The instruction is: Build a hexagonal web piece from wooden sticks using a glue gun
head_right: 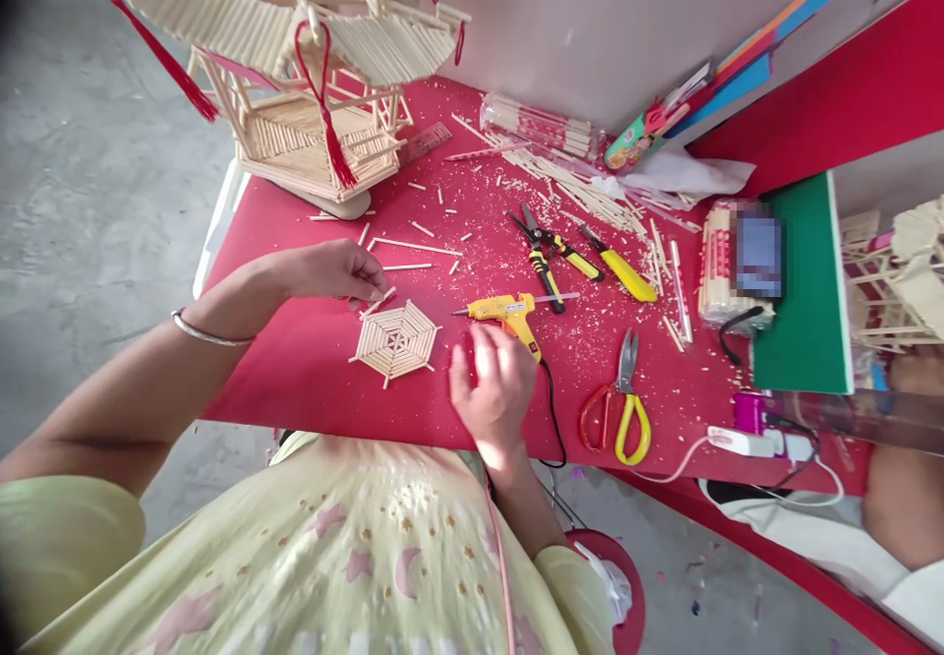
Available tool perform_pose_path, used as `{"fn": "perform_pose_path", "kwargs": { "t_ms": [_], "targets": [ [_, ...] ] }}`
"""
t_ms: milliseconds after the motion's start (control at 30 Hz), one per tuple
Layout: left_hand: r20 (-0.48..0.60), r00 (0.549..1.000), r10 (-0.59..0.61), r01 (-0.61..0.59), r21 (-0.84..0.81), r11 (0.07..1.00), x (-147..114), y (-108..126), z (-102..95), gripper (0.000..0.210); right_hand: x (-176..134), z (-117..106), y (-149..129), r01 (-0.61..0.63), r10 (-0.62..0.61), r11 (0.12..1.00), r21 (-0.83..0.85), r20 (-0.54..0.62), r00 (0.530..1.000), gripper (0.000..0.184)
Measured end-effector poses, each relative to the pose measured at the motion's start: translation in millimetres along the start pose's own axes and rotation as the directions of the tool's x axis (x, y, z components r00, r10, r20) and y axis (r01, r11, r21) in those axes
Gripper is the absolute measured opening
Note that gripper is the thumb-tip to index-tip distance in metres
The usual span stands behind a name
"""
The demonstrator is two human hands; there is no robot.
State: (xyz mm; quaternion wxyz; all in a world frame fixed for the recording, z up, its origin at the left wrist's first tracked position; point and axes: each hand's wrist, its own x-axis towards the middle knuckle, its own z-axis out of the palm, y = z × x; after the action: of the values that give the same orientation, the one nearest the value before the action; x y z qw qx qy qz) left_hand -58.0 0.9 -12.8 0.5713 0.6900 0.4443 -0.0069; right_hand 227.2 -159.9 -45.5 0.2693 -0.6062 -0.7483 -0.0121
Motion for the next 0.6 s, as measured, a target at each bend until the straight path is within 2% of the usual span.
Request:
{"fn": "perform_pose_path", "kwargs": {
  "t_ms": [100,167,300,600],
  "targets": [
    [0.034,0.998,-0.044,0.040,0.120,0.992,6.5,10.5,-7.3,0.015,-4.1,14.2,-28.0,0.186,-0.213,0.963,0.195,0.133,0.968,0.042],
    [0.040,0.997,-0.069,0.061,0.175,0.983,9.7,16.0,-10.2,0.014,-4.6,22.4,-38.2,0.231,-0.283,0.939,0.257,0.191,0.940,0.041],
    [0.086,0.993,-0.084,0.061,0.241,0.969,14.3,22.8,-10.9,0.010,-3.5,28.5,-42.4,0.224,-0.297,0.930,0.290,0.238,0.925,0.037],
    [0.117,0.988,-0.100,0.066,0.266,0.962,19.3,27.1,-4.8,0.006,-5.0,29.3,-41.6,0.201,-0.282,0.931,0.304,0.249,0.927,0.038]
  ]
}}
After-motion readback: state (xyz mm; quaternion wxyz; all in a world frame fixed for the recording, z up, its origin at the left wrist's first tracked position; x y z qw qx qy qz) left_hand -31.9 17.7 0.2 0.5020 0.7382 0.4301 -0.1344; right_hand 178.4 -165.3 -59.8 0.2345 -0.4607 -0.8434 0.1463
